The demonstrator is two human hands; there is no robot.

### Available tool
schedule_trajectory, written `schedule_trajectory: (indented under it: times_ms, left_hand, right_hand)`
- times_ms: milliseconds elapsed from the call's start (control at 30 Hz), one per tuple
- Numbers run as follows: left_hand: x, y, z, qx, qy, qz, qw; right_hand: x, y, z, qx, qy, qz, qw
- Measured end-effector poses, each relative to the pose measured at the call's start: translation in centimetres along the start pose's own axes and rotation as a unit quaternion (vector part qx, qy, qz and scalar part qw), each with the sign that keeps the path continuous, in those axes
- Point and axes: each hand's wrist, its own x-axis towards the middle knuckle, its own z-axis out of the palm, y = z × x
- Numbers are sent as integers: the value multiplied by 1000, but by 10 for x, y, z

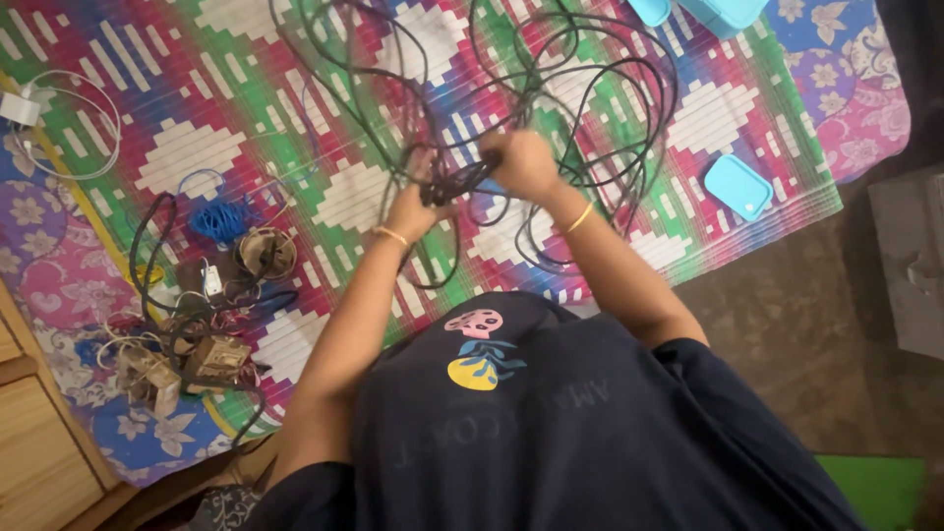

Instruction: The person repeatedly handles a tangled bundle of black cables on a patterned tablecloth, attempting to separate and straighten the cords. The hands pull and lift sections of the cables, but the bundle remains largely tangled by the end of the clip.

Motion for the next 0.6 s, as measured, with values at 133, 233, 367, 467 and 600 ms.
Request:
schedule_trajectory:
  times_ms: [133,233,367,467,600]
  left_hand:
    - [15,29,-18,-44,111,136,984]
    - [8,71,-54,-50,160,48,985]
    - [10,81,-91,147,285,72,944]
    - [-2,81,-109,151,331,39,931]
    - [-28,87,-141,165,331,7,929]
  right_hand:
    - [11,1,-67,139,33,10,990]
    - [17,28,-92,210,50,41,976]
    - [27,45,-108,298,84,16,951]
    - [32,33,-125,438,64,9,897]
    - [42,31,-135,398,82,19,913]
